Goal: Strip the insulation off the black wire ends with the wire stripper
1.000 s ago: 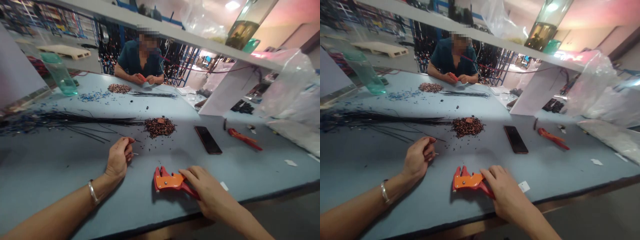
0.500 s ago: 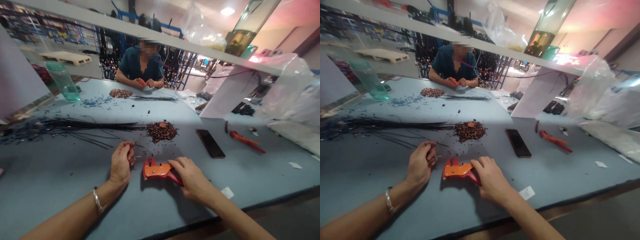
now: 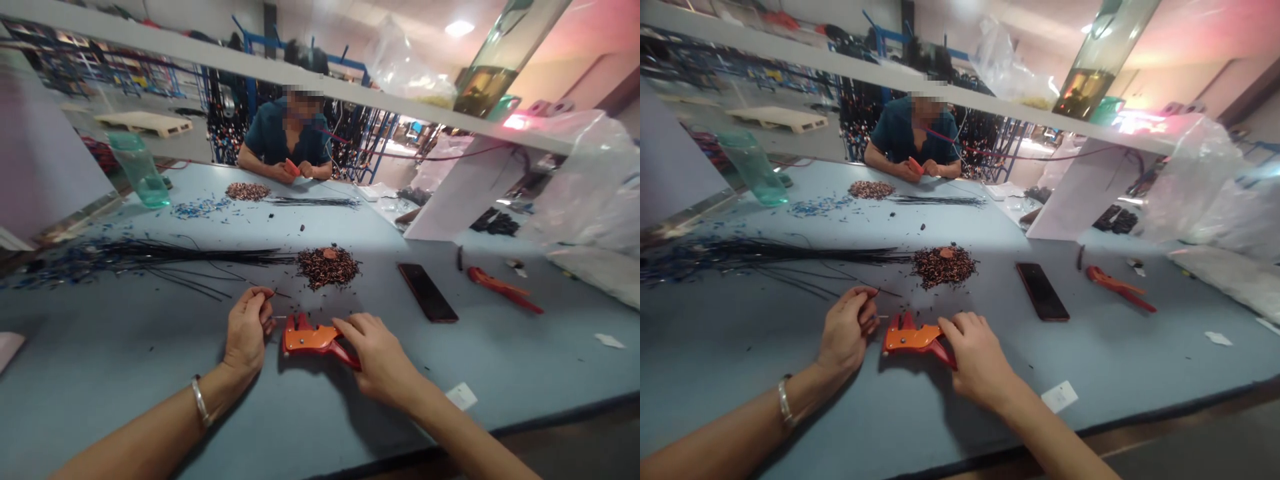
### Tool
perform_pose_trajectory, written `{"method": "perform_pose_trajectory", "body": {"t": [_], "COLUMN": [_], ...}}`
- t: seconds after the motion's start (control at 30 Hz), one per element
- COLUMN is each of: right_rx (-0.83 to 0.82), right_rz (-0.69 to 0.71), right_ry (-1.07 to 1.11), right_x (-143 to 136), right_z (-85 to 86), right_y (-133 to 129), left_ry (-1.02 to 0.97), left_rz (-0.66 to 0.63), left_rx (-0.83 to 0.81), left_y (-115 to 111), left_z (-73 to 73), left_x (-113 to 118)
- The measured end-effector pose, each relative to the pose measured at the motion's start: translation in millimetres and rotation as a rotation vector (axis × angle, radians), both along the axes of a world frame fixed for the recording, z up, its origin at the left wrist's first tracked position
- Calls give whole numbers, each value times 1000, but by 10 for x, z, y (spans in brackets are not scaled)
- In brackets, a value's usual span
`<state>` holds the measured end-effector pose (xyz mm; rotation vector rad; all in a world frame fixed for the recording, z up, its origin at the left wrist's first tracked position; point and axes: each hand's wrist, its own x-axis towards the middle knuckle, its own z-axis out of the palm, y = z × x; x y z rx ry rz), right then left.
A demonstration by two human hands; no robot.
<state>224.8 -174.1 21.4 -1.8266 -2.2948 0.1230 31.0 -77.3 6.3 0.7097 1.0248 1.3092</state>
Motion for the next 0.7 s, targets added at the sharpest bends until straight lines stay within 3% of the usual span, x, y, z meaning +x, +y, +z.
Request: {"method": "perform_pose_trajectory", "body": {"t": [0.13, 0.27, 0.4, 0.53, 0.7], "right_rx": [71, 151, 187, 124, 55], "right_rz": [-118, -185, -54, 115, 241], "right_ry": [-113, -153, -229, -325, -407], "right_x": [76, 266, 165, -36, 235], "right_z": [-40, 99, 301, 365, 394], "right_y": [195, 281, 329, 531, 674], "left_ry": [2, 4, 5, 21, 30], "left_rz": [14, 15, 28, 35, 31], "left_rx": [21, 21, 21, 21, 22], "left_y": [-1, 8, 8, 12, 24], "left_z": [4, 4, 3, 4, -18], "left_x": [-14, -10, -3, -16, -19]}}
